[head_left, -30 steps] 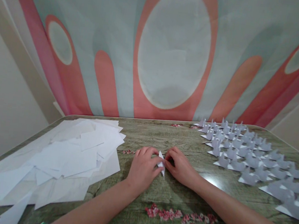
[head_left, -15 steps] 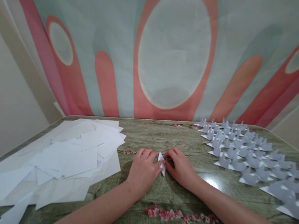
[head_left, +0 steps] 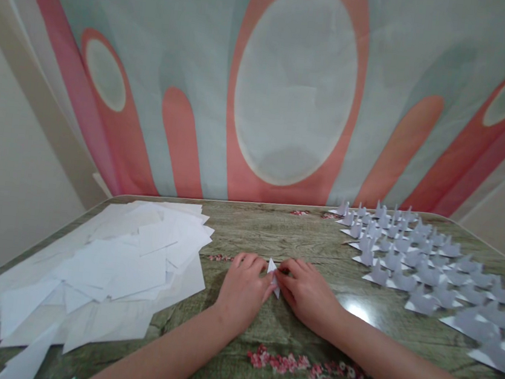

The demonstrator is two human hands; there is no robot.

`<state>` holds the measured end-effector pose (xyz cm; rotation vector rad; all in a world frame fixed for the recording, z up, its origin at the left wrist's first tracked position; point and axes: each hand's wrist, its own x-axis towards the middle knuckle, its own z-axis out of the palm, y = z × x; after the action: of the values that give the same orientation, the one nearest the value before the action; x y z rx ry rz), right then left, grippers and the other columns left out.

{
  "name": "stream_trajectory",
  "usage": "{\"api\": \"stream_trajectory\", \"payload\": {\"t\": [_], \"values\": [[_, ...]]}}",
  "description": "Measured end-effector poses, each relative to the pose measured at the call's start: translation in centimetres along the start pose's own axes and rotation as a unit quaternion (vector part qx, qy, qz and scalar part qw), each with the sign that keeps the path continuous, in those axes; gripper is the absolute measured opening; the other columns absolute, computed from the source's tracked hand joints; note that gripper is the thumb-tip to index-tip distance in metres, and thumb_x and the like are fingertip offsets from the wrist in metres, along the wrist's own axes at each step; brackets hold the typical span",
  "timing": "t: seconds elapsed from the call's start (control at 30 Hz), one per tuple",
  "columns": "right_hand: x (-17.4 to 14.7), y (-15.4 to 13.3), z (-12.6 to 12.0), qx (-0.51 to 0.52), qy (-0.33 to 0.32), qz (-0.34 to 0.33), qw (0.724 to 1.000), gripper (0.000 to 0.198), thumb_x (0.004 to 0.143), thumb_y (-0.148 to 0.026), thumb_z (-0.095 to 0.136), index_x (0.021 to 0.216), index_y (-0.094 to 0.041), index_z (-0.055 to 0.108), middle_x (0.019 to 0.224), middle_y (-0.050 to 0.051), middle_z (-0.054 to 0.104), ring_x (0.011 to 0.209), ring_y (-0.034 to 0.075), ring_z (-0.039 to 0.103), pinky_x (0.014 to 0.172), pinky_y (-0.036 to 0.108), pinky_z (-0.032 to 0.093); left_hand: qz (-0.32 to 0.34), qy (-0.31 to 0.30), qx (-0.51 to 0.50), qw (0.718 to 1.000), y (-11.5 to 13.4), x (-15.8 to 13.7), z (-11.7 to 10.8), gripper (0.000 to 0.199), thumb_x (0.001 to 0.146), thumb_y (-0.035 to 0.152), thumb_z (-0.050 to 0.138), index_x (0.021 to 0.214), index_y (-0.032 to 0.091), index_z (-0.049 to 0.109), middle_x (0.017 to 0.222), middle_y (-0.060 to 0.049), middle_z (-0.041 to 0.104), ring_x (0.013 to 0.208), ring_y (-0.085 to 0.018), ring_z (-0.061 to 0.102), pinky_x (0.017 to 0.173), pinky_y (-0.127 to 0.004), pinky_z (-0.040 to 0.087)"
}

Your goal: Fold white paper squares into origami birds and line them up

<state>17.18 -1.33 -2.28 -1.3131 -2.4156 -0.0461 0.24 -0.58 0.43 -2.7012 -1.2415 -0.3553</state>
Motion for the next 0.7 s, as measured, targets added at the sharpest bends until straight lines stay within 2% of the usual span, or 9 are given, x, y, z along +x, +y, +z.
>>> {"api": "stream_trajectory", "payload": {"t": [0.33,0.53,0.7], "values": [[-0.4,-0.3,0.4,-0.066,0.003,-0.045,0.997,0.018,0.084,-0.016,0.052,0.099,-0.016,0.063,0.089,0.007,0.060,0.087,0.021,0.050,0.074,0.033,0.041,-0.029,0.003,-0.071,0.997,-0.9,-0.3,0.7,0.016,0.081,0.035,0.057,0.091,0.027,0.067,0.098,-0.002,0.057,0.098,-0.021,0.044,0.086,-0.038,0.033],[-0.4,-0.4,0.4,-0.084,-0.014,-0.058,0.995,0.023,0.083,-0.016,0.054,0.105,-0.017,0.059,0.088,0.006,0.059,0.084,0.021,0.050,0.074,0.035,0.040,-0.056,0.017,-0.108,0.992,-2.0,-0.4,1.2,0.030,0.078,0.047,0.057,0.103,0.032,0.063,0.108,-0.003,0.055,0.104,-0.023,0.042,0.087,-0.039,0.034],[-0.3,-0.7,0.0,-0.084,-0.024,-0.052,0.995,0.026,0.082,-0.015,0.054,0.108,-0.017,0.057,0.090,0.007,0.058,0.087,0.021,0.049,0.075,0.035,0.039,-0.053,0.012,-0.103,0.993,-2.0,-0.4,1.2,0.031,0.080,0.047,0.054,0.105,0.032,0.062,0.113,-0.004,0.054,0.109,-0.024,0.040,0.091,-0.041,0.032]]}}
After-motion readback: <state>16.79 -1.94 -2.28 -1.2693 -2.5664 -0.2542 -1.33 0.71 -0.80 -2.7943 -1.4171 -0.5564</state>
